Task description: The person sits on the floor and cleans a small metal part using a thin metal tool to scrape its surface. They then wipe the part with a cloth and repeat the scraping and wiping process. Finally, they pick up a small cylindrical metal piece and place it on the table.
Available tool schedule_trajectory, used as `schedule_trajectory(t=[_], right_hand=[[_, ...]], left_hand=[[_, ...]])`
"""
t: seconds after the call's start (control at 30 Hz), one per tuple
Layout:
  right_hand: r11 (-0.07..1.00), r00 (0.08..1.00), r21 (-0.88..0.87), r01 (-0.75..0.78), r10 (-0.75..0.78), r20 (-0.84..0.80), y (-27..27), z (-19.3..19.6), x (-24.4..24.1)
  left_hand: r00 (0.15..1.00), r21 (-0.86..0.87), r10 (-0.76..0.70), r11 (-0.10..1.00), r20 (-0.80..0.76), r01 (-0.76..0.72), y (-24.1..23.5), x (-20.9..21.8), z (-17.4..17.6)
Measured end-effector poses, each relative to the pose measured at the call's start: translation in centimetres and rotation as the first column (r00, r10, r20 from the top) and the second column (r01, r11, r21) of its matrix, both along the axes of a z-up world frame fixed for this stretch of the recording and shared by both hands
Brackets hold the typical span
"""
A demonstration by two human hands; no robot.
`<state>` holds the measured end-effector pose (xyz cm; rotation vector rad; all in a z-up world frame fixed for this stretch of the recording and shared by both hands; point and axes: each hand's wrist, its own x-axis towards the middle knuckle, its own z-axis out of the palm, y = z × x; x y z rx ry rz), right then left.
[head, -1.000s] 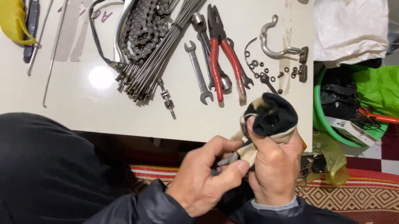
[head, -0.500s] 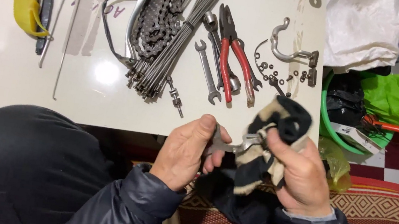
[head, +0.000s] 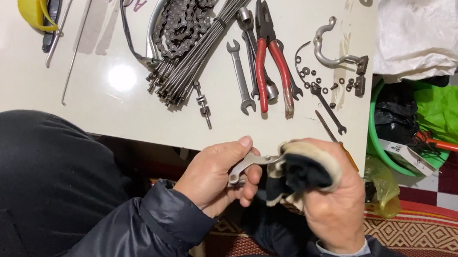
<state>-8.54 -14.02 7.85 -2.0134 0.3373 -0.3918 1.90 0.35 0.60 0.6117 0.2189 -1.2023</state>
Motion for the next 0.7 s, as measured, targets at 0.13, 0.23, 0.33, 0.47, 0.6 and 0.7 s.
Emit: schedule_trajectory(t=[0.13, 0.23, 0.33, 0.47, 0.6, 0.7], right_hand=[[0.926, 0.953, 0.235, 0.294, -0.303, 0.001, 0.8, -0.9, 0.5], [0.799, 0.883, 0.493, 0.345, -0.454, 0.119, 1.1, -1.6, 1.2], [0.642, 0.846, 0.645, 0.415, -0.532, -0.015, 0.6, -1.6, 1.5], [0.67, 0.875, 0.71, 0.216, -0.455, 0.163, -0.5, -1.2, 0.4], [0.644, 0.902, 0.725, 0.243, -0.425, 0.075, -0.6, -0.1, 0.2], [0.684, 0.923, 0.699, 0.21, -0.375, 0.09, -0.6, -0.5, 0.3]], left_hand=[[0.997, -0.126, 0.015, 0.992, -0.082, -0.026, -0.8, -1.4, -0.9], [0.969, -0.35, -0.052, 0.936, -0.243, -0.038, -1.0, -2.2, -1.3], [0.982, -0.238, -0.053, 0.971, -0.183, 0.008, -0.7, -1.9, -0.1], [0.993, -0.146, 0.049, 0.989, 0.108, -0.033, -0.3, -1.3, 0.0], [0.953, -0.11, 0.107, 0.991, 0.285, -0.079, -0.2, -1.2, 0.3], [0.916, -0.033, 0.106, 0.994, 0.386, -0.102, -0.1, -1.2, 0.9]])
